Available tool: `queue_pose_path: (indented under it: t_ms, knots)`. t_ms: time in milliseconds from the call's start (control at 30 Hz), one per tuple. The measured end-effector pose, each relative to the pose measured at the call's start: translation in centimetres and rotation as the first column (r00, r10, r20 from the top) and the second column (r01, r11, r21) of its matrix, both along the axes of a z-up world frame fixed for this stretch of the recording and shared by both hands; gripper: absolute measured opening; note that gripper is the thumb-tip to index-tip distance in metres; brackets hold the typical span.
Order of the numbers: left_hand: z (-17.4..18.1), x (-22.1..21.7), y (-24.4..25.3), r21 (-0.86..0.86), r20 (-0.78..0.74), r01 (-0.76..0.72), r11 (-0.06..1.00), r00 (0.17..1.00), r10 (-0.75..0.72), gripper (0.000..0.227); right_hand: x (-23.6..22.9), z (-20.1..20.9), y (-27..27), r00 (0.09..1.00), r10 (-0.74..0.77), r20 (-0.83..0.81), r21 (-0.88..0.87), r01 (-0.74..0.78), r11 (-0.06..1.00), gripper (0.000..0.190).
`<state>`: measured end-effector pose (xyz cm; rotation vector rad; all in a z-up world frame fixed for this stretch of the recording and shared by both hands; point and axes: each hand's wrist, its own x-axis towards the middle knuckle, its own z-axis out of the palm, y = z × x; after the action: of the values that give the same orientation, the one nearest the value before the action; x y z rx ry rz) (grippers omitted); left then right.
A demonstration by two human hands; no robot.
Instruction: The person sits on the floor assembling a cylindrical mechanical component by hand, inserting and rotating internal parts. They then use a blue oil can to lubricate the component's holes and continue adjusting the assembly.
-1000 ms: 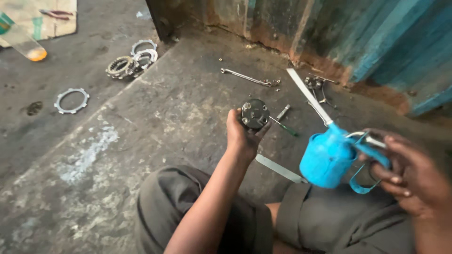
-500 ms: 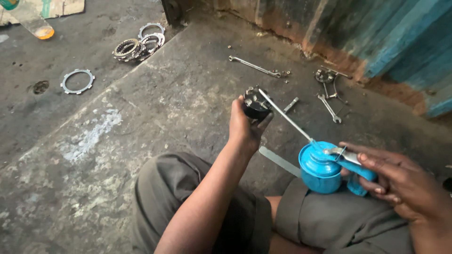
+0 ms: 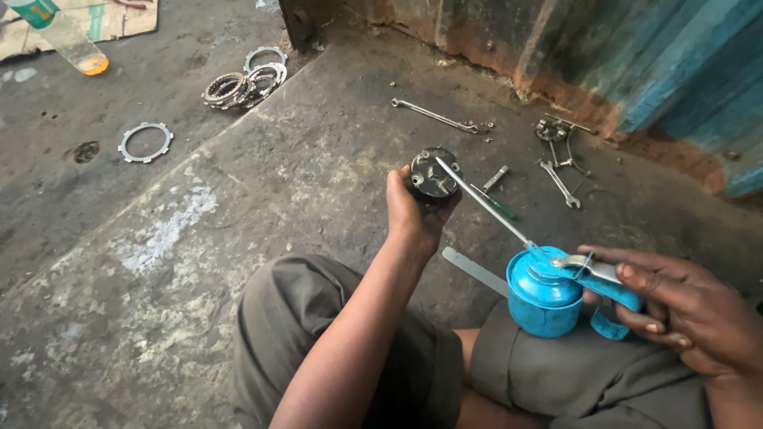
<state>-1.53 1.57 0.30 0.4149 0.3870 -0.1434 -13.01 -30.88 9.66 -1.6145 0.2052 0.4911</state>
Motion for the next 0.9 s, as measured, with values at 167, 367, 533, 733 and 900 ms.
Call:
queue_pose_path:
  t_ms: [167,367,533,733,900]
  knots:
    - [0.6,-0.1,0.0,-0.016,0.008,0.025,1.000,1.000,-0.025,0.055,0.1,-0.3,-0.3,0.999,0.038,0.026,-0.036,-0.037,0.999,0.050]
    - [1.1,-0.4,0.1,0.032,-0.049,0.030,0.999,0.998,-0.028,0.056,0.1,-0.3,-0.2,0.998,0.049,0.039,-0.037,-0.048,0.998,0.050]
    - [1.0,-0.3,0.1,0.027,-0.021,0.023,0.999,1.000,-0.022,0.053,-0.1,-0.6,-0.1,0.998,0.039,0.043,-0.053,-0.036,0.998,0.049]
    - [0.6,0.1,0.1,0.016,0.032,0.025,1.000,0.999,-0.025,0.053,0.2,-1.1,-0.9,0.997,0.069,0.034,0.013,-0.069,0.998,0.047]
    - [0.9,-0.1,0.2,0.059,0.022,0.020,0.998,1.000,-0.021,0.055,0.3,-1.2,-0.7,0.996,0.072,0.044,-0.023,-0.071,0.997,0.047]
